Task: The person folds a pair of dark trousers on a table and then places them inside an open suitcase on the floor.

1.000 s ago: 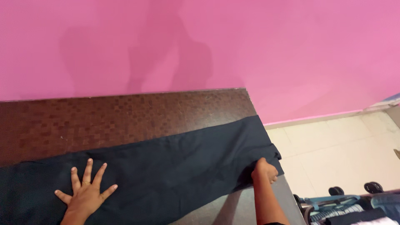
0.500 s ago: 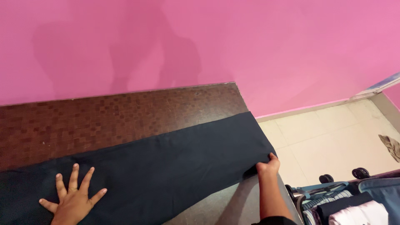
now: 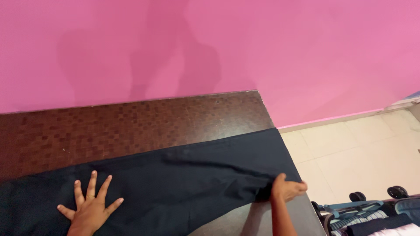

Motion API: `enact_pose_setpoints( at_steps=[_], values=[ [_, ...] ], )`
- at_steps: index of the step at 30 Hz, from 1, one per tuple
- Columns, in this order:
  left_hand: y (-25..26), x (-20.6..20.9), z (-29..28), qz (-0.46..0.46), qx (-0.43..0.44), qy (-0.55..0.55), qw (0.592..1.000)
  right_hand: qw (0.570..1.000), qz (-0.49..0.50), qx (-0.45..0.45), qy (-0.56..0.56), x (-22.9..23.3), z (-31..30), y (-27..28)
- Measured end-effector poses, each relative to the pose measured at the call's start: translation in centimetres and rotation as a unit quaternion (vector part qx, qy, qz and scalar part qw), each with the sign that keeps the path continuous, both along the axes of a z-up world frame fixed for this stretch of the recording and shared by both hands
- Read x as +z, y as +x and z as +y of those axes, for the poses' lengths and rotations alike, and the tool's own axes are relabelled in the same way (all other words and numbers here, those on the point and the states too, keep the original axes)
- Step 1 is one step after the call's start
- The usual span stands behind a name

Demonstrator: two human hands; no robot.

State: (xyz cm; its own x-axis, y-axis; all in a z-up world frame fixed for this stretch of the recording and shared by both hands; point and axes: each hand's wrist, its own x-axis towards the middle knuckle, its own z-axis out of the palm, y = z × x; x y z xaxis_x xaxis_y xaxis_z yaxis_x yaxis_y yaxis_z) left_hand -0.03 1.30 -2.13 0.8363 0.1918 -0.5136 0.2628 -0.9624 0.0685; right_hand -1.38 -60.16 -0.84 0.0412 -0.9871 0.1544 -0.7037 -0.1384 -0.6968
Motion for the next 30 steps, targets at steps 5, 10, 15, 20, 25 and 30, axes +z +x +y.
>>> enact_pose_setpoints(
  at_steps=[5,10,15,20,25,30],
  values=[
    [0.3,1.3,-0.3,0.034,0.004,0.007,0.999,0.973,-0.139,-0.026,0.180,0.2,0.6,-1.0],
    [0.2,2.7,-0.5,0.045,-0.008,0.018,0.999,0.985,-0.016,0.164,0.051,-2.0,-1.8,-4.5],
    [0.2,2.3,-0.3,0.031,-0.006,0.004,0.999,0.914,0.170,0.278,-0.243,-0.2,4.9,-3.6],
    [0.3,2.8,-0.3,0.036,-0.006,0.006,0.999,0.787,0.233,0.555,-0.133,0.2,11.4,-2.3],
    [0.6,3.3,-0.5,0.034,-0.013,0.016,0.999,0.728,0.351,0.554,-0.199,-0.3,9.5,-1.1],
    [0.6,4.2,-0.2,-0.014,-0.062,-0.009,0.998,0.702,0.442,0.539,-0.145,0.6,6.7,2.6]
  ],
)
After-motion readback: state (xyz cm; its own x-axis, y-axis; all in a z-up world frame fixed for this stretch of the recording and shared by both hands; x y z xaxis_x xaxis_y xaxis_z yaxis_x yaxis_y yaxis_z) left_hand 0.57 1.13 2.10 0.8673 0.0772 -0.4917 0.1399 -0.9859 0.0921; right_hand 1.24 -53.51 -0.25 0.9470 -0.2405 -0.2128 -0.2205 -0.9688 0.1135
